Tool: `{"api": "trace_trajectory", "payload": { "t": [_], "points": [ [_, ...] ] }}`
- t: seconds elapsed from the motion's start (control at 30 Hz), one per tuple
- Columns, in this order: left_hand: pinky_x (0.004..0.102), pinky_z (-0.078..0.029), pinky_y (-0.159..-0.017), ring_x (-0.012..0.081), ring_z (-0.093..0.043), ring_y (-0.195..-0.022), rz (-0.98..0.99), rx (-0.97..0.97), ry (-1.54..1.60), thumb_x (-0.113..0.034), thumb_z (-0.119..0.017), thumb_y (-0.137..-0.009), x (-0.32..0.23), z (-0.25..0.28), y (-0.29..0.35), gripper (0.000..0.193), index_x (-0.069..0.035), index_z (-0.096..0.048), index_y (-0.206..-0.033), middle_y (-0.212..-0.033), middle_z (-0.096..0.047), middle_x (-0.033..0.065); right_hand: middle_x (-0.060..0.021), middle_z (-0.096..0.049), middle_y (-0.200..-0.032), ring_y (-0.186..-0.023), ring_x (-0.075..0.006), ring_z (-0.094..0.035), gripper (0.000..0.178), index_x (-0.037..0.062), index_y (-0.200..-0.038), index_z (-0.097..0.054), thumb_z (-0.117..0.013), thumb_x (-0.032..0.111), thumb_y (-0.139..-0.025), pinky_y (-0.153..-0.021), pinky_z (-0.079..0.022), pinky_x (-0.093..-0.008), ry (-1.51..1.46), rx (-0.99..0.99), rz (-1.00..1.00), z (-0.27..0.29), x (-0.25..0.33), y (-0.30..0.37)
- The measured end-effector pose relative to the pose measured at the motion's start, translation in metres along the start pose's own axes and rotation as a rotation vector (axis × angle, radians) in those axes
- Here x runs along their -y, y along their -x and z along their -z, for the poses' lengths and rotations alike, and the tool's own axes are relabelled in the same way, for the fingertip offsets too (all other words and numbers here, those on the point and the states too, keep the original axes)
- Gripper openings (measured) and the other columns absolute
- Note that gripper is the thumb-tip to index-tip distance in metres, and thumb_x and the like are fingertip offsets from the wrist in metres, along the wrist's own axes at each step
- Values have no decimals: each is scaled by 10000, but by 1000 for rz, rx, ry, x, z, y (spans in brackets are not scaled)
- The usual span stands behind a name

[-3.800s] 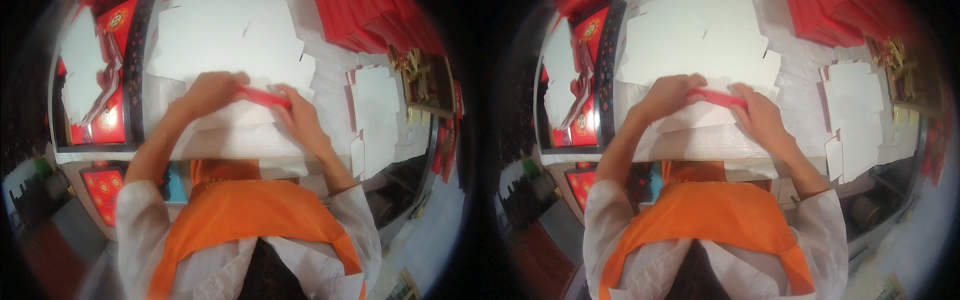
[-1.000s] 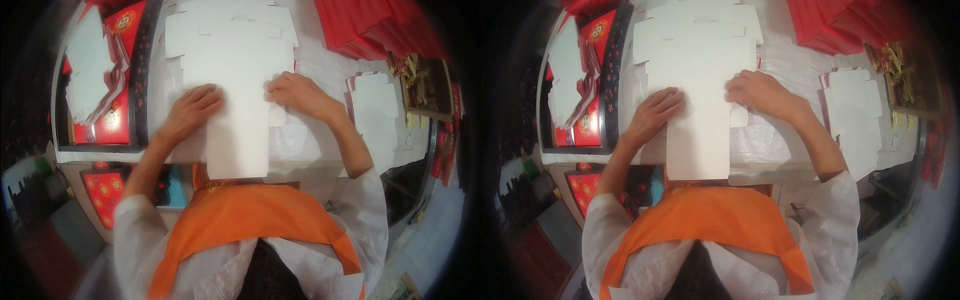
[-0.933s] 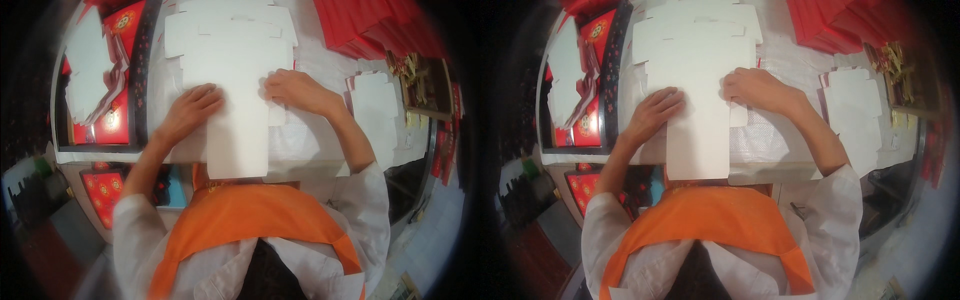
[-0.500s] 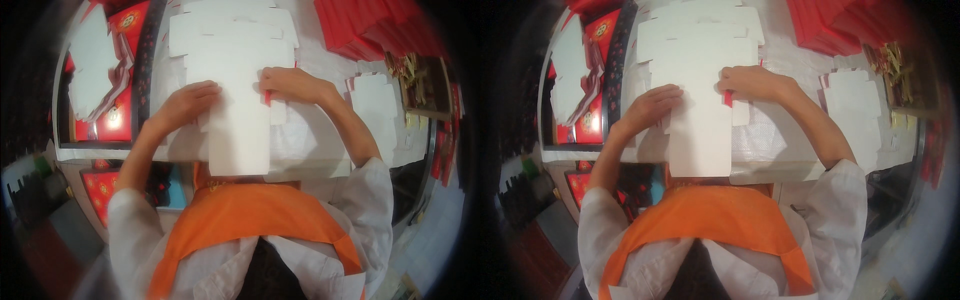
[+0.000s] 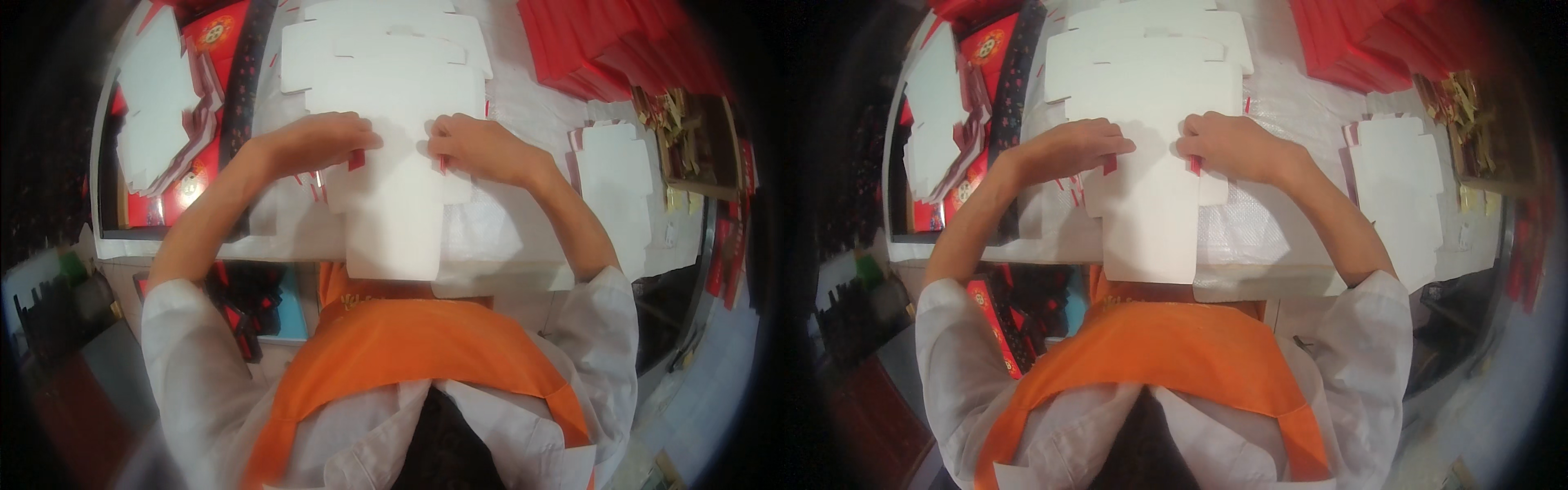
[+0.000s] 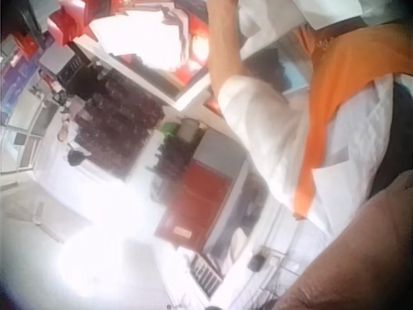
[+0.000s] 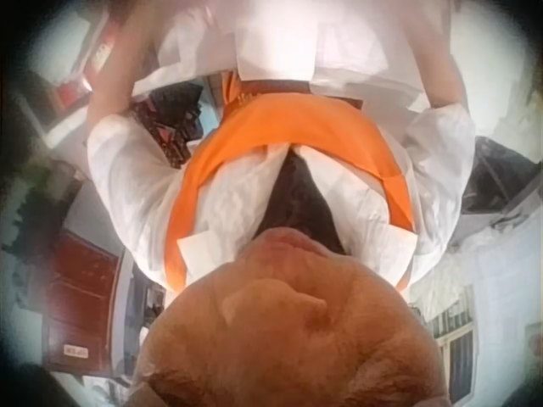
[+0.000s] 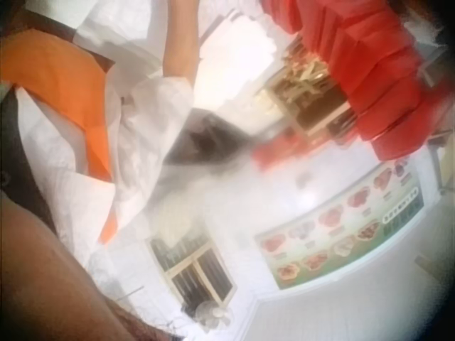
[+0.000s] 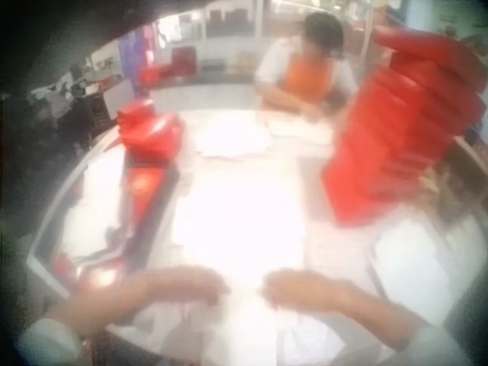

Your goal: The person folds white cardboard sheets into box shapes and inserts red paper liners. They then place the assembled red boxes into a larger black tray. The process is repetitive, involving folding, inserting, and stacking.

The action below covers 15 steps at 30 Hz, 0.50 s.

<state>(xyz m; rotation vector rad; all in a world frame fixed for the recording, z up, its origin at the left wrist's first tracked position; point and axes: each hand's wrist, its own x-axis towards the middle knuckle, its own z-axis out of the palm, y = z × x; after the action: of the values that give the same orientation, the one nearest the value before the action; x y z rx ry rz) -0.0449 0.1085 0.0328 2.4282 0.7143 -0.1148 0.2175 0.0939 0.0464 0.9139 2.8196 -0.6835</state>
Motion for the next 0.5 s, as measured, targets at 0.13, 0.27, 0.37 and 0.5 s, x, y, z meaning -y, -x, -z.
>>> {"api": "trace_trajectory", "payload": {
  "t": [0.13,0.27,0.37,0.5],
  "points": [
    [358,-402,-891,283,-495,-1007,-51,-250,-21,8,-649,-654,1,-17,21,534,-53,-496,-1162,-1052,-536,110,-52,-545,-1024,-965,-225,-501,169,85,-923,-571,-521,44,-767,-802,-461,-301,143,-208,93,-14,-3,20],
    [387,-369,-949,297,-474,-1074,-28,-491,51,-20,-711,-583,-12,-32,31,640,-70,-490,-1182,-1137,-527,99,-57,-555,-1072,-1028,-215,-497,293,88,-1009,-577,-545,7,-730,-831,-459,-279,-33,-338,-35,-31,-10,36],
    [390,-381,-922,287,-486,-1057,-4,-557,-2,-29,-698,-588,-12,-50,30,556,-85,-532,-1116,-1117,-543,76,-64,-561,-1043,-1026,-222,-500,343,81,-1009,-576,-576,-29,-684,-831,-451,-286,-130,-433,-63,-39,-11,39],
    [365,-376,-893,250,-505,-1035,41,-606,-77,-33,-678,-601,-11,-64,28,404,-91,-575,-987,-1025,-571,51,-52,-579,-964,-997,-238,-504,337,81,-968,-567,-622,-4,-647,-838,-429,-341,-63,-496,38,-48,-13,40]
  ]
}}
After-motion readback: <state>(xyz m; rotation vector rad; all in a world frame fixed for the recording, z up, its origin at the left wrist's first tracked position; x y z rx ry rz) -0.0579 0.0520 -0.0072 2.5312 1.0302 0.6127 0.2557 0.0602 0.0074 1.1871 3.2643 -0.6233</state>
